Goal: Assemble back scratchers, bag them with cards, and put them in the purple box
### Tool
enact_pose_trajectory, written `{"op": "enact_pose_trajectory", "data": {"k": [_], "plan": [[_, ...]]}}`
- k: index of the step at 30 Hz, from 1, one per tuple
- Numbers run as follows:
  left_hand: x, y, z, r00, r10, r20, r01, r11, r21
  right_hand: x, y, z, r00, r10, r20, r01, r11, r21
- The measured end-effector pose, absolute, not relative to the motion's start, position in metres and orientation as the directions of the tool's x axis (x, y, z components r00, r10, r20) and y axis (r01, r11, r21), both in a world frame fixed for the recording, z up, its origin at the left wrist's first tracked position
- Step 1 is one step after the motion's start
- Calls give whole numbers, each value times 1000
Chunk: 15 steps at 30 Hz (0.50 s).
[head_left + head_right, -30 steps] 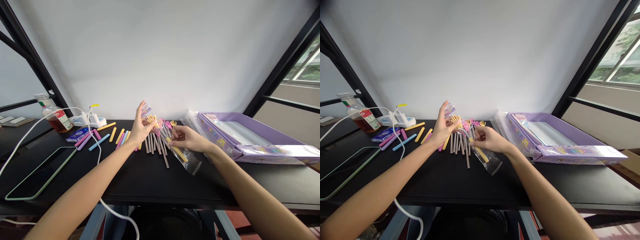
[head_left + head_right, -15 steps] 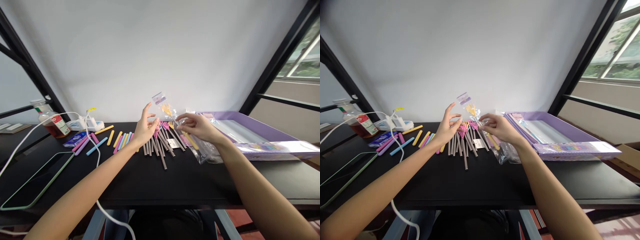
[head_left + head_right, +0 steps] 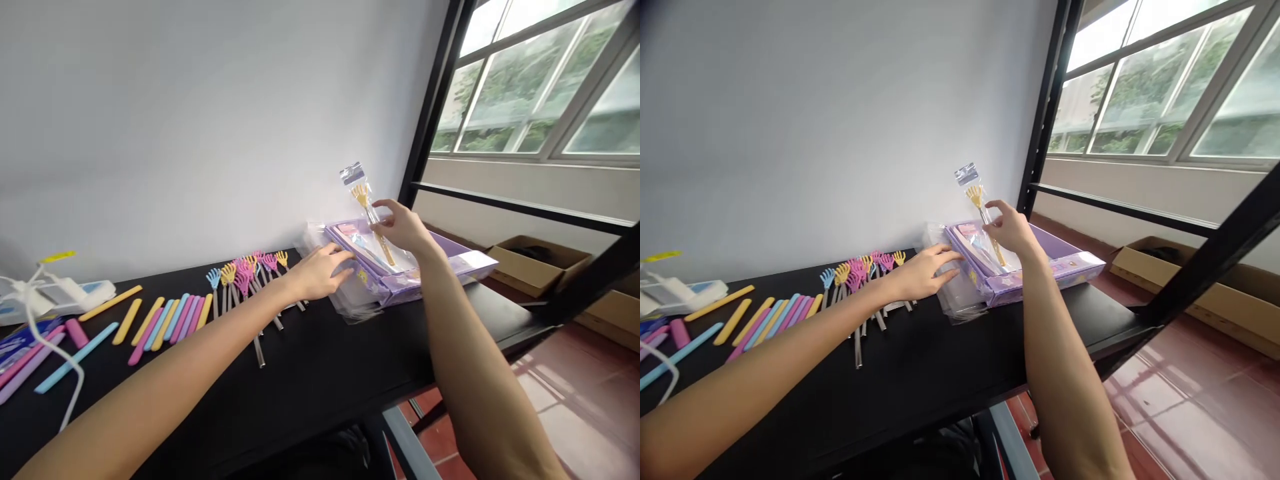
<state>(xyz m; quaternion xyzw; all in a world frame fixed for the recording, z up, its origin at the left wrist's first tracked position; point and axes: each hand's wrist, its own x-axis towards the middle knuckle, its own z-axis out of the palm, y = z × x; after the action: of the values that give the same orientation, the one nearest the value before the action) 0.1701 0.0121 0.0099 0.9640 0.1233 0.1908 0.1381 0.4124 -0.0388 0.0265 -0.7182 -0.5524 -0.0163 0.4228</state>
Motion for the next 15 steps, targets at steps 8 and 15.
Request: {"op": "enact_pose_trajectory", "data": {"k": [8,15], "plan": [[208,14,-5,895,267,357,199,-956,216,424,-22,6,431,891,144,848,-345,-402],[171,28,14,857,301,418,222,-948,228,399,-30,18,397,832,389,892,-250,-377]]}}
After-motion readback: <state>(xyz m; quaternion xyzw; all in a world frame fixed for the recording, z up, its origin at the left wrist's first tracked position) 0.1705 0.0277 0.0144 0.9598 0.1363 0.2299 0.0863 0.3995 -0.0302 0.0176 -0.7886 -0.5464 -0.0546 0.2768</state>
